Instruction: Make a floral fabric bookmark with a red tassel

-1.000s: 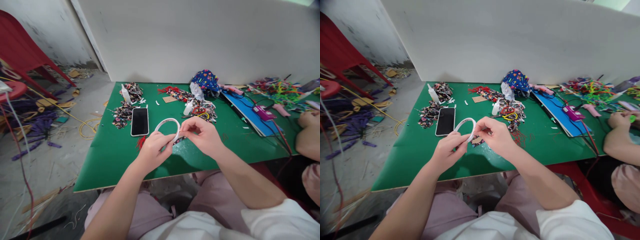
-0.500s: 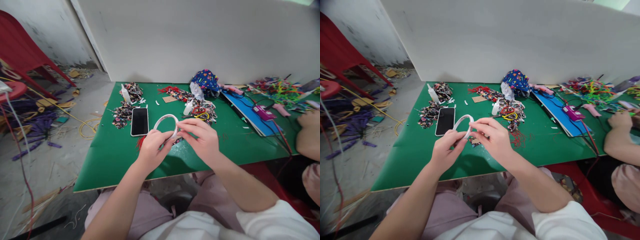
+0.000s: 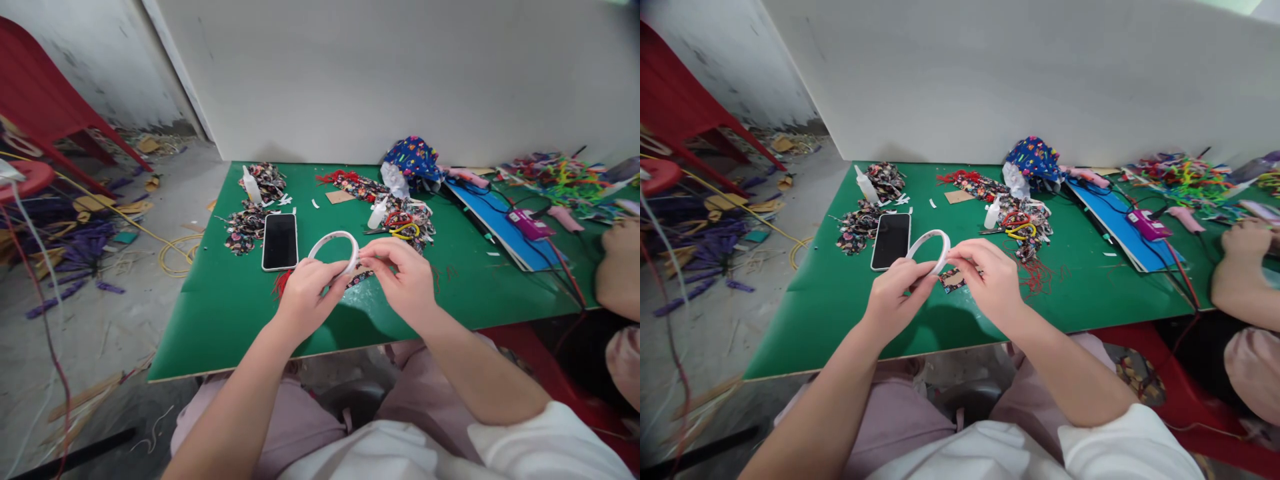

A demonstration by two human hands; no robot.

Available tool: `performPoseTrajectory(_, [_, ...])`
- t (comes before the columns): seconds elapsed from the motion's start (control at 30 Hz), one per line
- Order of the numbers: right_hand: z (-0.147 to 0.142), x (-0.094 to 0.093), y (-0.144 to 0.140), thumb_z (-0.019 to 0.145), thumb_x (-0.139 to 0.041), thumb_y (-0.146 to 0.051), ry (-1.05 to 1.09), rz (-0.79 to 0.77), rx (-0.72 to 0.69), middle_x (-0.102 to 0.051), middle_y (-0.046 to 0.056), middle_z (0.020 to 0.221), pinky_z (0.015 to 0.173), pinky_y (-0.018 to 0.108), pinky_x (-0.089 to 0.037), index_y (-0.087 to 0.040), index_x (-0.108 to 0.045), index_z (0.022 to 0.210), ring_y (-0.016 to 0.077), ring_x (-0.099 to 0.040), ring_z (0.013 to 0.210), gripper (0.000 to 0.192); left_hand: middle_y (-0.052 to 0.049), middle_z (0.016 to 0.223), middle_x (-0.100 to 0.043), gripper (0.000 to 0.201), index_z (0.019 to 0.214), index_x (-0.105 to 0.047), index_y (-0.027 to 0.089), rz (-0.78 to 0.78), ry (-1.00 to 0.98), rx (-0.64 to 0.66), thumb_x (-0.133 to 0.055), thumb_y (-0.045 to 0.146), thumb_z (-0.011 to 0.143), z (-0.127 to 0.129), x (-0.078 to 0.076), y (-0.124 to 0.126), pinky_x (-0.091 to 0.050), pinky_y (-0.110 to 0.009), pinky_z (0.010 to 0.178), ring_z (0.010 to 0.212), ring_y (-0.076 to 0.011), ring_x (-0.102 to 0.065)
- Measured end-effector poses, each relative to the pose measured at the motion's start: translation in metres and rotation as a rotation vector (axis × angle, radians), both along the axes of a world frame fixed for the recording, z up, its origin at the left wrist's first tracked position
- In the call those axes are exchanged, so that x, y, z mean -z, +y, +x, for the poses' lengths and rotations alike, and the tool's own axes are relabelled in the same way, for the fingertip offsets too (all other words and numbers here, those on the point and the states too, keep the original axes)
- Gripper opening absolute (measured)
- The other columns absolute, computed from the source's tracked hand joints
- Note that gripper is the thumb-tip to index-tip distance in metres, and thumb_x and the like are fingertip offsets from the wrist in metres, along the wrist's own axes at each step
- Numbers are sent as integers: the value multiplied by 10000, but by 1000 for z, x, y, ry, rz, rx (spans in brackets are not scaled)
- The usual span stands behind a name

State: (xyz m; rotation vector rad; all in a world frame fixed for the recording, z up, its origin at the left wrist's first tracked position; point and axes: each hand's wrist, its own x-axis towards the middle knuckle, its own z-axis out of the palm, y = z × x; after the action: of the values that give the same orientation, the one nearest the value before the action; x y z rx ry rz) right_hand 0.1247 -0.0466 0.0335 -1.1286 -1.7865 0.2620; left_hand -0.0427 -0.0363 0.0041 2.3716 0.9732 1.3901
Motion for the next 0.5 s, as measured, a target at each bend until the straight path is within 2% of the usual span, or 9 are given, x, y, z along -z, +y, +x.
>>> performPoseTrajectory(0.13, [3, 8, 4, 851, -510, -205, -14, -84, 13, -610, 33, 855, 681, 287, -500, -215, -582, 839, 151, -583, 801, 74, 18, 637, -616, 176, 950, -631, 162, -98, 21, 33, -505, 146, 828, 1, 1, 0, -406, -231, 616, 586, -95, -525])
performPoseTrajectory(0.33, [5, 22, 8, 875, -442, -230, 13, -192, 46, -562, 36, 825, 667, 291, -498, -210, -526, 808, 156, -562, 779, 109, 10, 611, -636, 147, 827, -669, 168, -195, 144, -35, -523, 174, 812, 1, 1, 3, -393, -230, 571, 591, -114, -537])
performPoseTrajectory(0.5, [13, 27, 13, 916, -341, -360, 373, -272, 117, -547, 14, 811, 525, 222, -500, -225, -443, 849, 123, -581, 709, 182, 5, 644, -647, 147, 811, -667, 175, -185, 147, -33, -520, 179, 813, -2, 5, 5, -409, -234, 589, 608, -115, -546])
